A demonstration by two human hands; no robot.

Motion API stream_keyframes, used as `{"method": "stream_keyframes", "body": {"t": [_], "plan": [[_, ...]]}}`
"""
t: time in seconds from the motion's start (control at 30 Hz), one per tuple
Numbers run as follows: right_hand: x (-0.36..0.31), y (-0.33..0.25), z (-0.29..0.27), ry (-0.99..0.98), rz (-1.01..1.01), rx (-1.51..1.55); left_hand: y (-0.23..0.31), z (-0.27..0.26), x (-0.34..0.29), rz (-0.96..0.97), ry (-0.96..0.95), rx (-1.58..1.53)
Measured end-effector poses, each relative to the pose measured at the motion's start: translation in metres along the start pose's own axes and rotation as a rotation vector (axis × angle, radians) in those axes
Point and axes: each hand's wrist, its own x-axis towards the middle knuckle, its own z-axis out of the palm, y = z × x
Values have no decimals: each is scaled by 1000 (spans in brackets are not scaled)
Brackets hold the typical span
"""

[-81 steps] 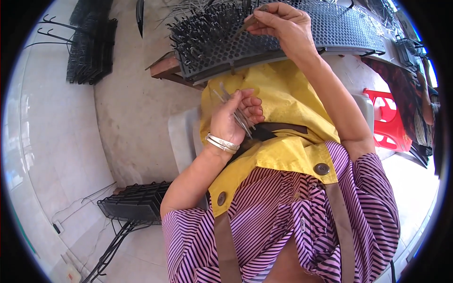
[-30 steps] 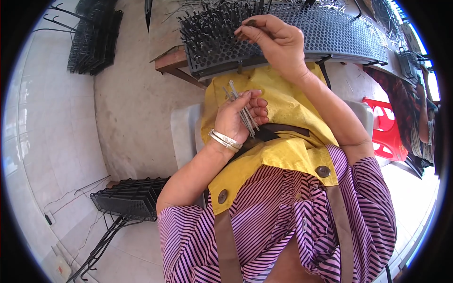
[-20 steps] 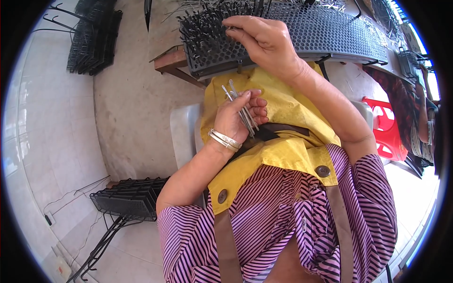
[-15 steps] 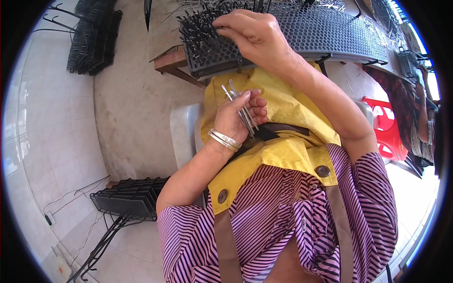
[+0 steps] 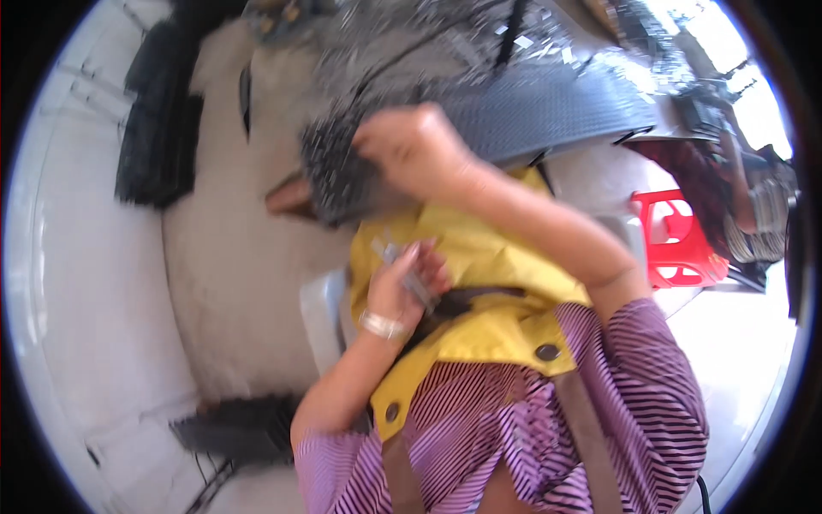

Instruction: Inserting small metal pins into a perforated metal grid as part of an assembly process on a fabrication floor.

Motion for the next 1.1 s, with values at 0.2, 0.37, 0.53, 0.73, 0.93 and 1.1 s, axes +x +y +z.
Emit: {"method": "stream_keyframes", "body": {"t": [0.2, 0.37, 0.53, 0.73, 0.93, 1.1], "plan": [[-10, -6, 18, -26, -15, 44, 2, -10, -4, -12, 37, 17], [-10, -10, 20, -1, 45, 18, 8, -13, 1, -59, 23, 64], [-5, -13, 29, -53, 116, -4, 15, -5, -1, -36, 99, 142], [0, -10, 40, -125, 155, -109, 19, -13, 3, -53, -14, 153], [3, -8, 47, -164, 113, -166, 20, -12, 7, -55, 14, 162], [4, -12, 48, -251, 87, -242, 22, -8, -7, -101, -26, 187]]}}
